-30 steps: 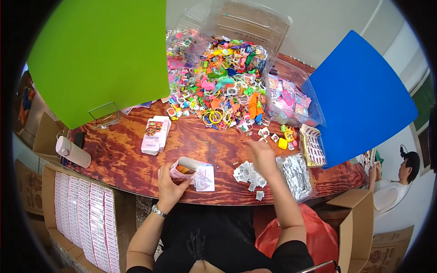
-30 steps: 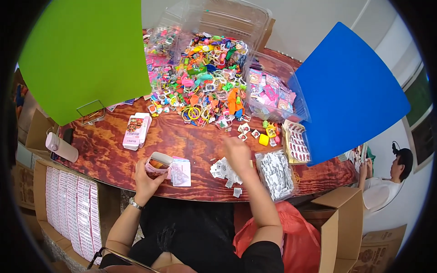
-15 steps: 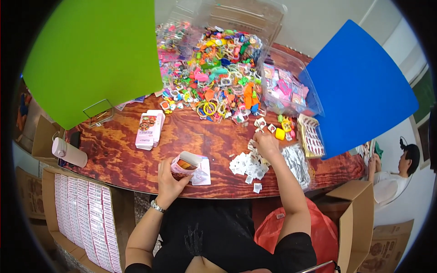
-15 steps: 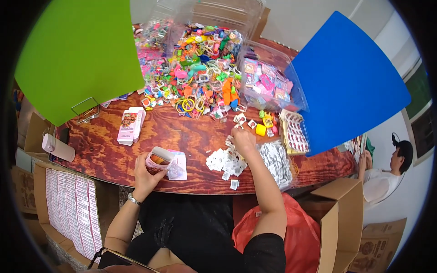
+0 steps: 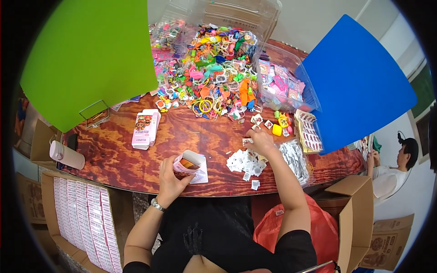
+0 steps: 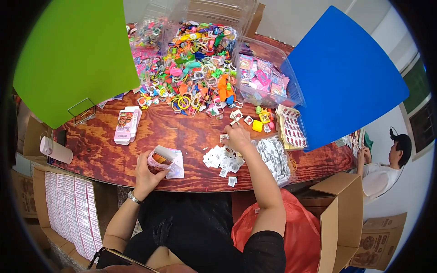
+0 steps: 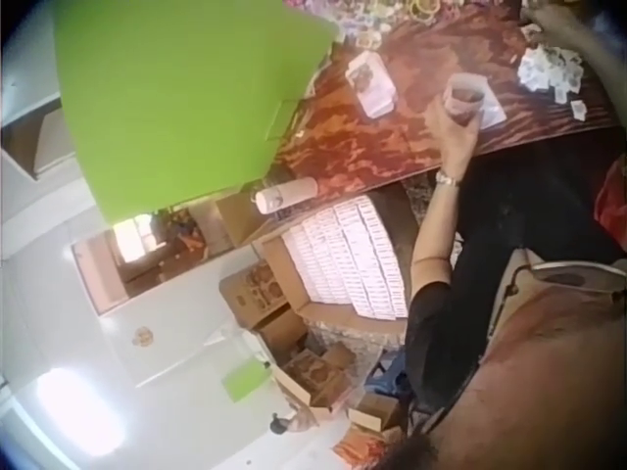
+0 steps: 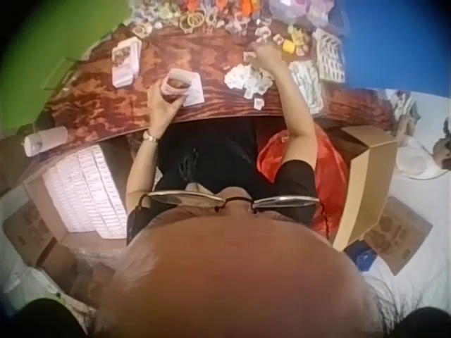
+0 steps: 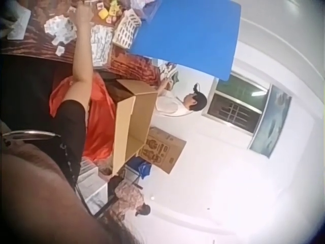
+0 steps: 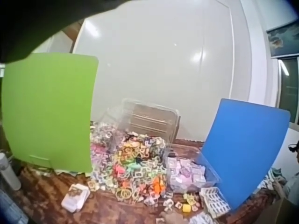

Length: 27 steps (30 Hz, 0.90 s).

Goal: Assemble small plastic components into containers on a workbench.

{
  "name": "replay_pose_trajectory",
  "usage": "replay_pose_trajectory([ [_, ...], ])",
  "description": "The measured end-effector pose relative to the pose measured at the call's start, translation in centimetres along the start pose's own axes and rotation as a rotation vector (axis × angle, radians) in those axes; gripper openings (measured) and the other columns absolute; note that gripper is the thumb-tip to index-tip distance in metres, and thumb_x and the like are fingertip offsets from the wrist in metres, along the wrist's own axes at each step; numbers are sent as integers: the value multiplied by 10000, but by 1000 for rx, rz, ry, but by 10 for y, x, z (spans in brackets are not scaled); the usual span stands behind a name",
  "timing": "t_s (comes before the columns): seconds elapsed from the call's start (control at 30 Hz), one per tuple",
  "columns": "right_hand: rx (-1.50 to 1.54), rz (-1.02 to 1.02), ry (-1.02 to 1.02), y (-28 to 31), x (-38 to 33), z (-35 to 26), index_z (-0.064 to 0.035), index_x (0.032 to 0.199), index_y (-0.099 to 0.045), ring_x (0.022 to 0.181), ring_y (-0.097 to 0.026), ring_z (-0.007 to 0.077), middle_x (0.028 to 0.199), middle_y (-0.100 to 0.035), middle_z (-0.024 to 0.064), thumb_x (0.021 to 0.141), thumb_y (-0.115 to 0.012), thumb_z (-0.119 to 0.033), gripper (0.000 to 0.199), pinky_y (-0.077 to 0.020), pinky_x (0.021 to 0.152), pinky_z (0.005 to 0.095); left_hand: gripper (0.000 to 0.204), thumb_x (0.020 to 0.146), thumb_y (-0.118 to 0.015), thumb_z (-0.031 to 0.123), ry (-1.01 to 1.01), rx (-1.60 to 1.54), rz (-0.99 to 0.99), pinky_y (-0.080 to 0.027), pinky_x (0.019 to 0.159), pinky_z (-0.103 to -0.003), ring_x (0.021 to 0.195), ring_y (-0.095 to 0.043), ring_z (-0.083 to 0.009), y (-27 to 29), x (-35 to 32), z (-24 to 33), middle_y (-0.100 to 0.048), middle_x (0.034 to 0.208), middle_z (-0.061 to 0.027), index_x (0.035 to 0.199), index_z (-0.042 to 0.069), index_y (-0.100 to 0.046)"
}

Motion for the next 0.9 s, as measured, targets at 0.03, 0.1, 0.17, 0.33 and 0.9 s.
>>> replay_pose_trajectory([
  [0.03,90,-78,-28,-7,6,10,-138,1093,-655,1054,-671,325,1029,-714,112,821,-786,-331,357,-540,858,454,679,654,-898,157,-15,2,4,-461,905,-460,1052,-561,-371,0,0,1,-604,1104,-167,1215,1,-549],
  [0.1,142,-123,-47,-4,9,8,-142,1089,-654,1040,-678,327,1020,-721,121,831,-774,-324,339,-540,851,462,681,653,-900,163,-22,12,18,-460,904,-461,1051,-560,-371,3,-3,0,-602,1105,-167,1214,0,-550],
  [0.17,133,-126,-68,-3,9,4,-148,1067,-654,996,-694,331,1007,-738,134,872,-730,-298,257,-541,825,475,685,652,-902,172,-20,8,8,-457,900,-461,1045,-559,-371,3,-6,-2,-598,1106,-167,1212,-1,-549],
  [0.33,115,121,36,-5,3,8,-159,1043,-686,947,-691,336,955,-721,117,903,-688,-203,147,-545,771,465,685,650,-905,177,-46,8,-14,-458,887,-460,1038,-560,-374,-3,-2,-2,-599,1095,-168,1208,-1,-549],
  [0.9,344,-134,-134,-4,-163,-22,-68,1067,-625,899,-670,340,920,-667,125,863,-784,-285,338,-519,782,443,674,664,-901,197,-69,-46,-101,-475,898,-439,1060,-572,-343,-18,-3,16,-605,1120,-156,1213,17,-554],
])
Point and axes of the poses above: each hand's wrist, its own x-axis towards the middle knuckle, its own y-axis out of the back of the hand, z = x × y, the point moved 2 cm from there along x, towards the middle knuckle
